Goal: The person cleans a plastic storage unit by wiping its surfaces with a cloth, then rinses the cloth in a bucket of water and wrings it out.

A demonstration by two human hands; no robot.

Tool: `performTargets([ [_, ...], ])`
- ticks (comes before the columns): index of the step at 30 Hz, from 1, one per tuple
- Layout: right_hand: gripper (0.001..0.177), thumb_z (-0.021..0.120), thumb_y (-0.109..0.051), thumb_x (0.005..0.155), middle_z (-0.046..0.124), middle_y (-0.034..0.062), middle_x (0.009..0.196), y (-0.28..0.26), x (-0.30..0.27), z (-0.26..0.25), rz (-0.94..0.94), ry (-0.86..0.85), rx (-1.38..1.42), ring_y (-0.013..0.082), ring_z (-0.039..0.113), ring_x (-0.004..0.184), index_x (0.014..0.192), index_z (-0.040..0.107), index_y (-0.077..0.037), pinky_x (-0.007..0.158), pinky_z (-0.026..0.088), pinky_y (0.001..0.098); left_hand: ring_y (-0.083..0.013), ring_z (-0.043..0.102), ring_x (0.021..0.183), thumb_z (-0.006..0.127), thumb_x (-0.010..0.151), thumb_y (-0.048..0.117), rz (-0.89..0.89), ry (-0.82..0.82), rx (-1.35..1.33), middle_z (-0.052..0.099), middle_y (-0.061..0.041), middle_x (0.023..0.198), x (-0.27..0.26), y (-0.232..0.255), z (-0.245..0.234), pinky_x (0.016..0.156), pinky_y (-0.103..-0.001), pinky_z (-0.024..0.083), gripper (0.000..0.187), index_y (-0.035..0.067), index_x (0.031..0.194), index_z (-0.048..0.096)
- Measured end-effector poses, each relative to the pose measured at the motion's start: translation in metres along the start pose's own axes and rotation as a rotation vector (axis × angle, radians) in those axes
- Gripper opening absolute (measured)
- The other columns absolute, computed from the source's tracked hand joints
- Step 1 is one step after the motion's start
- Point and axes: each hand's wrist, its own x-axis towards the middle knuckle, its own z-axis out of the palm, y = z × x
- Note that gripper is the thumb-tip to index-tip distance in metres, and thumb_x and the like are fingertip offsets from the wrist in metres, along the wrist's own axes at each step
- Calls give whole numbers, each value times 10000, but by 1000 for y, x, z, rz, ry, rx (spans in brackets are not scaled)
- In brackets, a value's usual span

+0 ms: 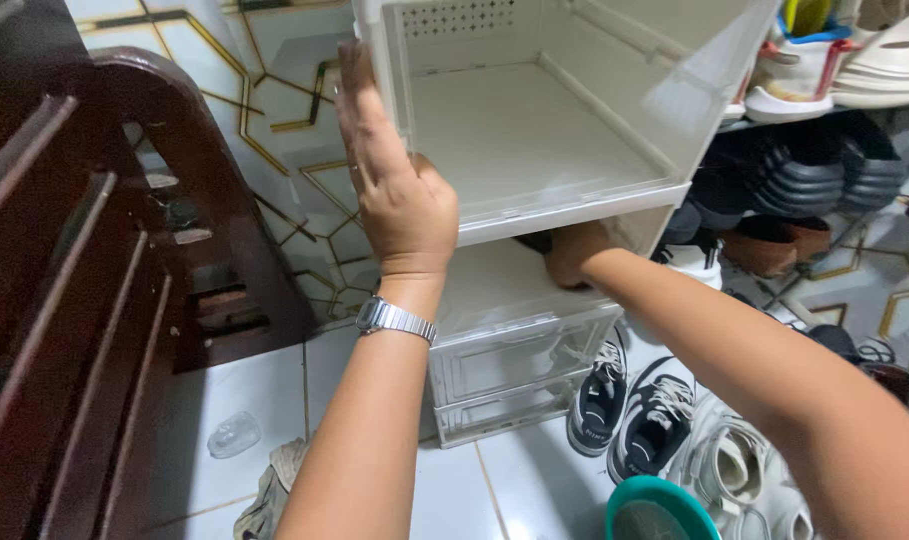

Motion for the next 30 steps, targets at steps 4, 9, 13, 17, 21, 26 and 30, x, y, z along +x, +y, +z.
performTargets([
  [4,407,417,-346,1012,715,197,1098,-9,-44,-40,73,-204,49,380,667,1059,1096,720,-87,948,503,505,-318,245,1606,496,930,-139,-55,-33,-51,237,-121,1702,5,7,-5,1371,-367,243,822,66,1649,155],
  [9,586,362,-479,1017,744,199,966,-53,-87,-68,126,-433,339,371,709,956,916,759,-59,871,544,493,-315,263,1600,494,919,-138,-55,-17,-95,250,-119,1698,4,5,-4,1363,-369,249,843,75,1668,170],
  [13,486,425,-409,998,690,201,920,-150,-108,-49,-133,-52,613,406,642,920,842,715,-51,853,491,526,-354,258,1585,510,918,-106,-121,-69,-33,240,-166,1725,-4,-8,10,1359,-399,257,835,70,1654,155],
  [17,271,552,-300,1008,650,110,1089,-183,-123,-32,-124,230,689,343,576,1031,918,701,-92,951,466,451,-351,279,1595,493,922,-81,-172,-115,54,223,-177,1715,-8,-20,10,1347,-377,274,829,70,1649,126],
  [21,471,698,-238,779,600,131,1166,-130,-143,-7,-263,453,453,348,555,1081,1226,634,-104,943,438,464,-328,237,1607,465,933,-127,-49,-81,-22,192,-141,1717,-6,-12,3,1414,-387,221,855,70,1676,91],
  [26,528,736,-296,800,568,164,1216,-50,-166,0,-173,453,205,355,522,1122,1260,588,-83,989,404,452,-313,209,1632,455,954,-135,-39,-80,-70,187,-147,1730,-4,-12,-2,1392,-364,192,793,33,1641,97],
  [30,549,781,-349,795,583,146,1183,-46,-149,-11,-169,270,248,364,529,1087,1260,594,-126,915,415,462,-330,216,1624,477,983,-113,-52,-90,-46,198,-181,1720,-5,-26,4,1380,-363,229,755,28,1632,117],
])
